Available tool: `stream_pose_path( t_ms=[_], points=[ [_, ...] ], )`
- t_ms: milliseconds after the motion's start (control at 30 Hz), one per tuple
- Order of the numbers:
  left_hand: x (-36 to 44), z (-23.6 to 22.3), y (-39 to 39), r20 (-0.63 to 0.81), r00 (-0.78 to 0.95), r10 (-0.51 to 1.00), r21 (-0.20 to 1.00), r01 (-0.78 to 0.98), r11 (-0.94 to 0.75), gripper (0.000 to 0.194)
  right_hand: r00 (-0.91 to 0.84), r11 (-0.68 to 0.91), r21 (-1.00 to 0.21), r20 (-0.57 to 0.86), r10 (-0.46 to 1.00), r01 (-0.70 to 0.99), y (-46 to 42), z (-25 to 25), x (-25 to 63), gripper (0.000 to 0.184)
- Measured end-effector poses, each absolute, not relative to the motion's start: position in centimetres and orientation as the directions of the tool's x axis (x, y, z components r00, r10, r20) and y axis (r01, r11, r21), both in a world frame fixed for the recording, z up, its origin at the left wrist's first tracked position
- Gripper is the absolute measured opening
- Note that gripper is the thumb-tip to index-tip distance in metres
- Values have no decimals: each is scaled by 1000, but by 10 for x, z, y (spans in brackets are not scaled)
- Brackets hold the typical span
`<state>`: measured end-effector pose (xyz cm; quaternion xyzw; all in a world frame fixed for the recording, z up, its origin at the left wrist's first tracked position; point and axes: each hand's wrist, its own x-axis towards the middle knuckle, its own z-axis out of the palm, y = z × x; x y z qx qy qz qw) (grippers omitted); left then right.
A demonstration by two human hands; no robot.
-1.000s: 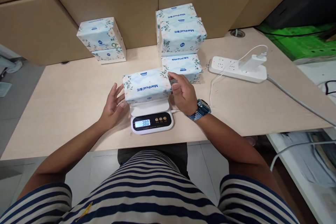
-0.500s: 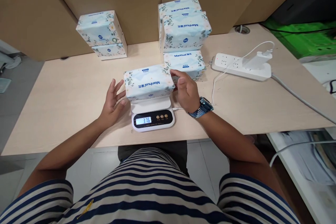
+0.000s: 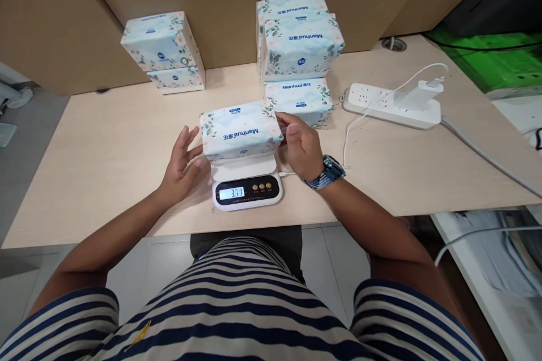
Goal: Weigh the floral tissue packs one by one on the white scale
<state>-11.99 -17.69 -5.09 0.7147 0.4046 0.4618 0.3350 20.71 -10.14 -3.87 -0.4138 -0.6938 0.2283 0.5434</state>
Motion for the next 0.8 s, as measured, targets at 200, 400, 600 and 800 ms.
stream_pose_path(
  t_ms=[200, 400, 600, 800],
  points=[
    [-119, -51, -178, 376, 226, 899, 861, 272, -429, 84, -60, 563, -745, 584, 810, 359, -102, -37, 207, 74],
    [-119, -47, -179, 379, 235, 895, 859, 271, -435, 83, -44, 537, -766, 560, 828, 354, -102, -37, 208, 75],
    [-118, -46, -181, 375, 226, 899, 860, 277, -429, 83, -83, 588, -711, 608, 789, 385, -102, -37, 209, 72],
    [-119, -48, -180, 369, 220, 903, 862, 283, -421, 80, -88, 619, -692, 637, 766, 370, -101, -39, 209, 68]
  ],
)
